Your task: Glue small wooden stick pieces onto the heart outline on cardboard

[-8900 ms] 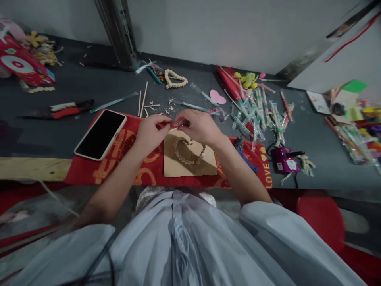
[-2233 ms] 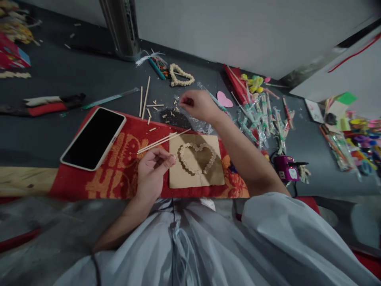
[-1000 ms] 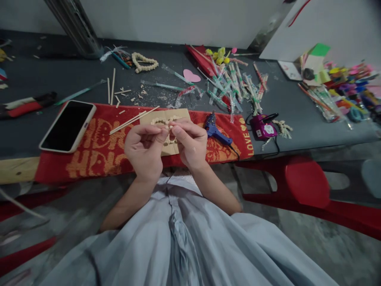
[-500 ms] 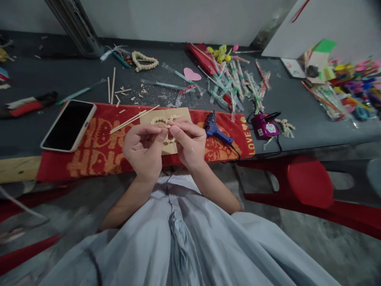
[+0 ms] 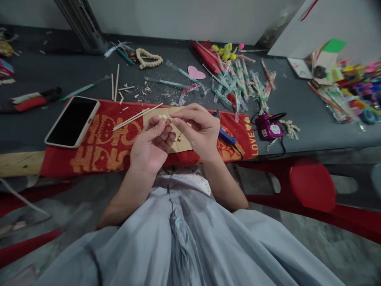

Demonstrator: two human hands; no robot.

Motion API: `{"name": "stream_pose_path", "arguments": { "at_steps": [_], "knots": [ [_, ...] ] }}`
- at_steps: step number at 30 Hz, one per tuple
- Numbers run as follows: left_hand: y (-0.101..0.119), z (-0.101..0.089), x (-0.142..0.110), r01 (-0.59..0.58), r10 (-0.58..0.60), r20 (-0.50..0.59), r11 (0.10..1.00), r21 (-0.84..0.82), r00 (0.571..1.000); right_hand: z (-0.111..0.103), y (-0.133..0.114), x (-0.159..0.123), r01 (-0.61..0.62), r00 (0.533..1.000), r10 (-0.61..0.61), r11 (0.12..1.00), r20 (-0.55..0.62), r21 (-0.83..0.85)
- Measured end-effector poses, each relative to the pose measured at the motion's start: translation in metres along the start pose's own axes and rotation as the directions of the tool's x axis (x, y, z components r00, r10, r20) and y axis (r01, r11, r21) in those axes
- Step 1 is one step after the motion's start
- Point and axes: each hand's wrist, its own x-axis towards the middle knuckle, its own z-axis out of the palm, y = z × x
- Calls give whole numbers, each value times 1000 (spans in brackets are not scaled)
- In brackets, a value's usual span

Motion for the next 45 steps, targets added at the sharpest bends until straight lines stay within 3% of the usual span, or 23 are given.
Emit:
{"name": "stream_pose_path", "arguments": {
  "at_steps": [3, 7, 15, 20, 23, 27, 29, 35, 42, 45],
  "knots": [
    [-1, 2, 0, 54, -55, -22, 998, -42, 998, -2, -1, 2, 29, 998, -27, 999, 53, -40],
    [-2, 0, 2, 33, -33, -37, 999, 1, 999, -1, -1, 1, 86, 994, -83, 996, 75, -37],
    [-4, -13, 4, -159, 161, 10, 961, 226, 987, -1, 6, -4, 54, 995, -53, 998, 86, -18],
    [-9, -4, -2, -295, 294, 33, 936, 192, 955, 0, 3, -7, 87, 995, -87, 996, 44, -1],
    [-12, 0, -5, -459, 464, 39, 854, 245, 885, 0, -2, -8, 139, 990, -139, 989, -4, 56],
    [-16, -2, -8, -689, 728, 102, 581, 433, 678, -1, -9, -7, 25, 1000, -25, 998, -5, 54],
    [-17, -4, -11, -740, 782, 146, 488, 463, 606, -2, -12, -7, -38, 999, 37, 998, 29, 46],
    [-17, -3, -17, -800, 809, 256, 377, 467, 530, -3, -20, -6, 11, 999, -12, 999, 34, 44],
    [-17, -7, -13, -867, 869, 358, 145, 477, 343, -3, -18, -6, 116, 992, -114, 993, 49, -31],
    [-17, -8, -14, -868, 862, 384, 120, 482, 332, -4, -17, -6, 127, 990, -123, 990, 74, -55]
  ]
}}
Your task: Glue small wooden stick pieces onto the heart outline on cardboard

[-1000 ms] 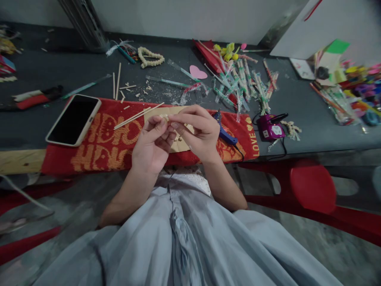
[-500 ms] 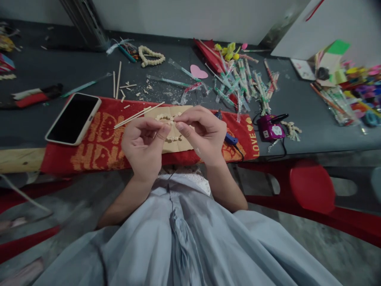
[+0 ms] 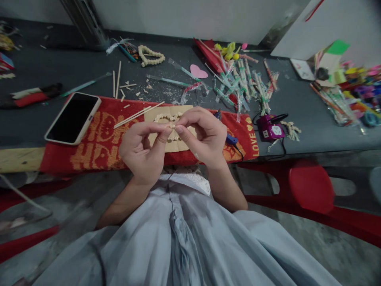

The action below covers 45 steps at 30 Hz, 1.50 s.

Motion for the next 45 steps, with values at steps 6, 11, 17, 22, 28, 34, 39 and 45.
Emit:
{"name": "stream_pose_path", "arguments": {
  "at_steps": [6, 11, 17, 22, 28, 34, 39, 45],
  "knots": [
    [4, -1, 0, 6, -6, 14, 1000, 25, 1000, 0, -2, 0, 88, 996, -88, 996, -30, 16],
    [4, -2, 0, 27, -28, 25, 998, 50, 999, 1, -3, 1, 115, 993, -114, 993, -42, 33],
    [4, -3, -1, 56, -56, -1, 997, 51, 998, 1, -1, -1, 90, 996, -90, 996, -28, -18],
    [2, -5, -1, 22, -23, 6, 999, 33, 1000, 0, -1, -2, 114, 993, -114, 994, -37, -6],
    [3, -6, 1, -38, 36, 26, 996, 78, 999, 0, -2, -1, 143, 989, -143, 990, -35, -3],
    [-2, -6, 0, 57, -57, 6, 998, 25, 998, -2, -1, -4, 133, 991, -133, 991, -34, -16],
    [-10, -8, 2, 215, -213, 49, 974, -66, 976, -8, 1, -4, 48, 997, -50, 998, -61, -42],
    [-14, -15, 1, 357, -349, 163, 934, -26, 923, -16, 4, 3, -97, 983, 101, 995, 155, -32]
  ]
}}
